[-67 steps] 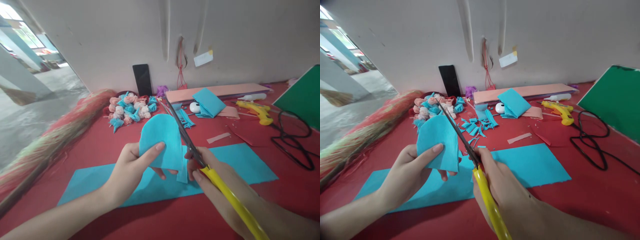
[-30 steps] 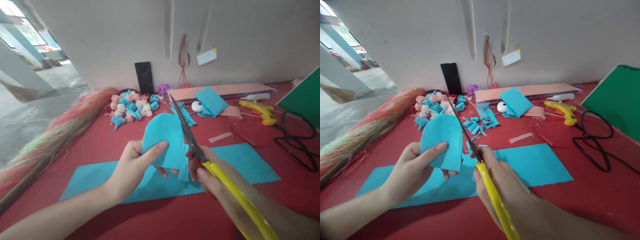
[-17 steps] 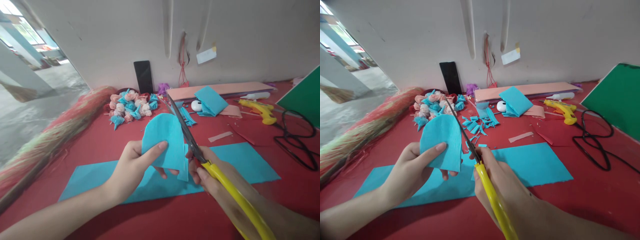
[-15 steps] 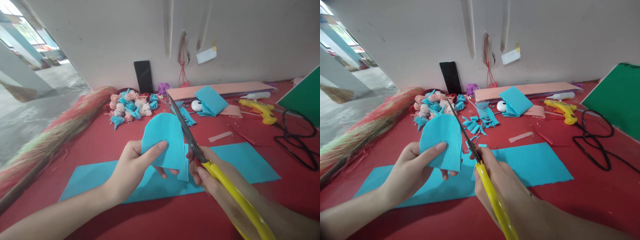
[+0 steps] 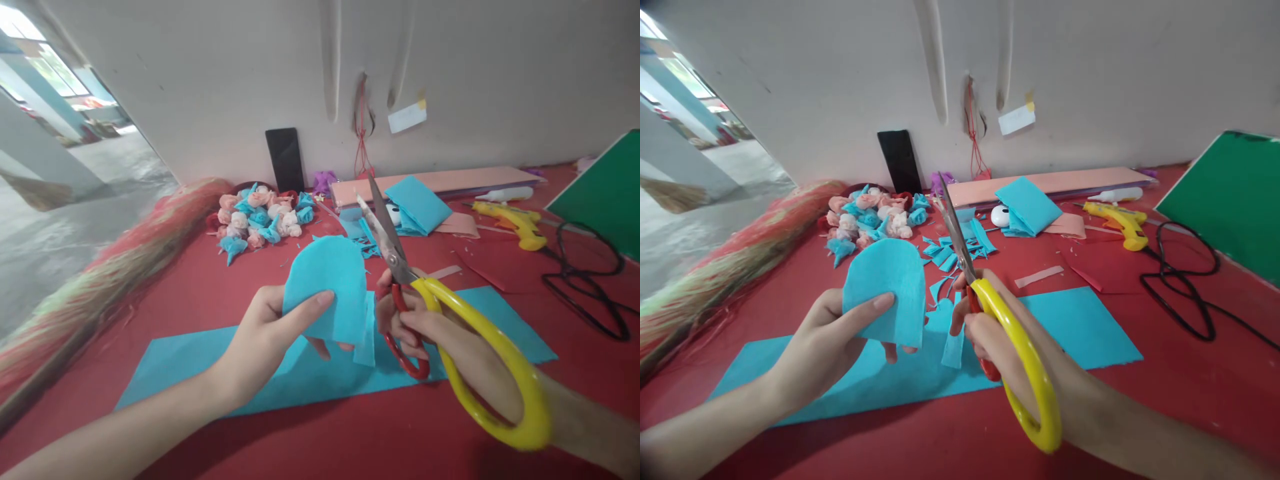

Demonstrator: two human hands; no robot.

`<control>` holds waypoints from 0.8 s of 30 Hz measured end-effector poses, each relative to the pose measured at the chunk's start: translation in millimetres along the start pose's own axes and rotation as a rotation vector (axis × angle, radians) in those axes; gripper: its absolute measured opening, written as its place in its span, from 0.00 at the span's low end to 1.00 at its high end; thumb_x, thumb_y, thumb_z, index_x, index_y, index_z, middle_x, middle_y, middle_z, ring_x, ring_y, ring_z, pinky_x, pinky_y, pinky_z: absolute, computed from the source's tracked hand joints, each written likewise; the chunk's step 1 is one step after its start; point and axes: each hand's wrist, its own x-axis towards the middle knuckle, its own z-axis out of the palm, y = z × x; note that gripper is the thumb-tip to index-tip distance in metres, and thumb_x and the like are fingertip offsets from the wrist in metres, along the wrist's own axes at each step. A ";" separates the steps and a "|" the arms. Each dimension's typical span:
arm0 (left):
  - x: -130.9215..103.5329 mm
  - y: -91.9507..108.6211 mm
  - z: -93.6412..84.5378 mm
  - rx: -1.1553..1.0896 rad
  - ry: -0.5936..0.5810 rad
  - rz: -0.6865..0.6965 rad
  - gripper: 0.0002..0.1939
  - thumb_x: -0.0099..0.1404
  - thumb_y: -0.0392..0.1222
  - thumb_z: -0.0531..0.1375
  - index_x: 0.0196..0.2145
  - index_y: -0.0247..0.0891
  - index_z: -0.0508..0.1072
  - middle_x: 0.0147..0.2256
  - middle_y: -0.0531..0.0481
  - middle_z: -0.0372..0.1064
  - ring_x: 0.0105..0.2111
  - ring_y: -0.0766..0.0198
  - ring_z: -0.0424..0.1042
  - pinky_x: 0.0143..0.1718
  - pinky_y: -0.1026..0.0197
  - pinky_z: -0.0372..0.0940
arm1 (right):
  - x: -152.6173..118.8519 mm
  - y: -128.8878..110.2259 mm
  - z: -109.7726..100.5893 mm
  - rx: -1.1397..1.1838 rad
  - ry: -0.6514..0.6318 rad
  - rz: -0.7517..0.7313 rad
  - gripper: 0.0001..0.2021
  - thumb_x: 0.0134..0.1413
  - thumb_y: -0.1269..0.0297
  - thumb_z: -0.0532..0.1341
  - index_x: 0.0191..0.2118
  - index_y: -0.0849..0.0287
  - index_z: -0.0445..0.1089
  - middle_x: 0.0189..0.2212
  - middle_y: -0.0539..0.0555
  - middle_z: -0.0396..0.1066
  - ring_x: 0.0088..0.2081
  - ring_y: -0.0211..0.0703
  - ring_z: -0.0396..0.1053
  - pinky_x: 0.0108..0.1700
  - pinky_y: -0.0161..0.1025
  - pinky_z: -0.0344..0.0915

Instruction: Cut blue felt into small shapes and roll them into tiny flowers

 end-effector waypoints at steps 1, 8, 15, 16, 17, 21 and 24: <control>0.1 -0.3 0.6 0.009 -0.009 -0.012 0.14 0.61 0.42 0.58 0.21 0.34 0.76 0.22 0.47 0.75 0.22 0.63 0.74 0.22 0.67 0.68 | 0.7 -3.8 0.7 0.060 -0.008 0.039 0.06 0.54 0.60 0.55 0.32 0.56 0.61 0.19 0.44 0.53 0.19 0.31 0.50 0.19 0.30 0.51; 1.6 -2.2 4.7 0.052 -0.044 -0.004 0.13 0.63 0.41 0.57 0.24 0.36 0.75 0.19 0.50 0.74 0.19 0.66 0.72 0.20 0.69 0.66 | 2.8 -23.5 3.0 0.318 -0.073 0.158 0.08 0.50 0.62 0.59 0.35 0.58 0.62 0.21 0.46 0.63 0.17 0.27 0.47 0.17 0.28 0.46; 3.8 1.0 0.8 0.441 -0.054 0.385 0.11 0.59 0.33 0.59 0.34 0.47 0.79 0.50 0.51 0.68 0.50 0.58 0.67 0.49 0.63 0.63 | -4.1 -23.3 4.7 0.123 -0.062 0.141 0.12 0.45 0.57 0.61 0.32 0.58 0.60 0.15 0.40 0.52 0.16 0.28 0.48 0.17 0.29 0.48; 3.4 -0.1 1.0 0.453 -0.066 0.383 0.11 0.59 0.34 0.59 0.34 0.47 0.79 0.51 0.52 0.67 0.50 0.57 0.67 0.50 0.62 0.63 | -5.2 -23.8 5.9 0.087 -0.043 0.137 0.12 0.43 0.59 0.61 0.33 0.57 0.60 0.16 0.40 0.53 0.16 0.28 0.49 0.18 0.29 0.49; 2.7 -1.7 1.7 0.458 -0.074 0.370 0.11 0.59 0.34 0.60 0.35 0.48 0.79 0.53 0.53 0.65 0.50 0.57 0.66 0.51 0.62 0.63 | -6.2 -24.5 7.0 0.052 -0.018 0.134 0.11 0.42 0.62 0.62 0.32 0.58 0.61 0.17 0.41 0.54 0.17 0.28 0.50 0.18 0.29 0.49; 0.6 -11.4 7.5 0.255 -0.007 0.214 0.28 0.57 0.34 0.63 0.52 0.59 0.65 0.59 0.56 0.56 0.50 0.58 0.67 0.47 0.63 0.65 | -8.5 -26.1 9.6 -0.090 0.026 0.121 0.04 0.43 0.69 0.60 0.24 0.58 0.63 0.15 0.43 0.57 0.19 0.32 0.53 0.21 0.32 0.51; 2.5 -18.0 12.4 -0.082 0.006 0.018 0.21 0.62 0.46 0.57 0.53 0.52 0.65 0.55 0.52 0.63 0.50 0.57 0.67 0.46 0.61 0.65 | -8.6 -25.4 8.0 -0.170 0.052 0.085 0.08 0.46 0.66 0.60 0.20 0.57 0.63 0.16 0.45 0.55 0.20 0.34 0.53 0.22 0.33 0.54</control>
